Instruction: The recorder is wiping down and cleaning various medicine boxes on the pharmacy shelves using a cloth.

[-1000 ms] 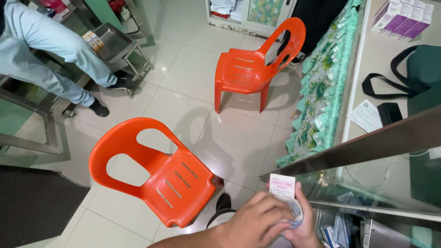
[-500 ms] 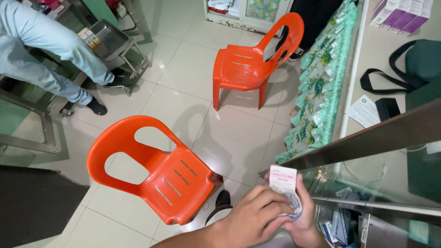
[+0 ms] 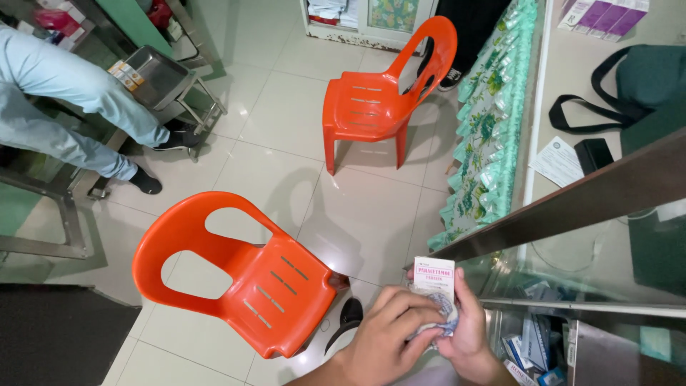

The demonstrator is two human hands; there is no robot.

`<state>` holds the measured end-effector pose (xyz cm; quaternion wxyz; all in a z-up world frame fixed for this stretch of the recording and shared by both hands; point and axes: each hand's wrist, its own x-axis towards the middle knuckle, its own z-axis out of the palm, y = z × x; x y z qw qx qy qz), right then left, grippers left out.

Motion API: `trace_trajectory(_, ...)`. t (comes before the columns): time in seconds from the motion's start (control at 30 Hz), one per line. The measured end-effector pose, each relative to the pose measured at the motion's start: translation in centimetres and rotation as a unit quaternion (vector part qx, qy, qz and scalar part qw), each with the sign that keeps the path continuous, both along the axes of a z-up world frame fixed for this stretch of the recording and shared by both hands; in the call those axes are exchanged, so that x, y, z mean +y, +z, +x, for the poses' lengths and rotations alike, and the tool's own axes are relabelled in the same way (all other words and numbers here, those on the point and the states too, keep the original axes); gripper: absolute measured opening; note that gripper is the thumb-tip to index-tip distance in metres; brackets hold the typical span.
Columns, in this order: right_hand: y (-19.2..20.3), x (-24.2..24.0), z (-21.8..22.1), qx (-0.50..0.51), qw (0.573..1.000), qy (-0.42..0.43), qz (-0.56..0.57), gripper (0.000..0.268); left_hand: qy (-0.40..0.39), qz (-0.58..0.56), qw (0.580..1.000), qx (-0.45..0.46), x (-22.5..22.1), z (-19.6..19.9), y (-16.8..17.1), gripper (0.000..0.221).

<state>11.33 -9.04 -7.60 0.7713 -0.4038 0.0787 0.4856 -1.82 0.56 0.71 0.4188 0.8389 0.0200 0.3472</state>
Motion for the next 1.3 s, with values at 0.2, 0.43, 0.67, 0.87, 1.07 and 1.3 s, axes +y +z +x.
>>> trace_trajectory(0.2,-4.2,-0.7,-0.6,0.056,0.99,-0.021,0.125,0.052,0.027,0.032,0.999,0.021,2.7,1.3,2.5,0.016)
trace_trajectory(0.43,-4.6,-1.5,0.5,0.043,0.987,-0.005,0.157,0.05,0.005,0.017,1.0,-0.005,0.6,1.0,0.4,0.016)
trace_trajectory(0.67,-3.7,-0.8,0.6,0.005,0.999,-0.011,0.037,0.065,-0.09,0.016,0.996,0.021,2.2,1.1,0.7,0.018)
trace_trajectory(0.87,-5.4,-0.6,0.3,-0.009,0.997,-0.06,0.053,0.042,0.004,0.057,0.998,0.038,2.8,2.6,1.6,0.016)
trace_trajectory(1.07,-2.6,0.3,0.9,0.02,1.0,0.014,0.002,0.073,-0.037,0.005,0.999,0.011,1.2,1.3,-0.7,0.017)
trace_trajectory(1.3,0.0,1.4,-2.0,-0.037,0.989,-0.064,0.13,0.045,0.069,0.052,0.996,0.001,4.1,2.0,2.4,0.013)
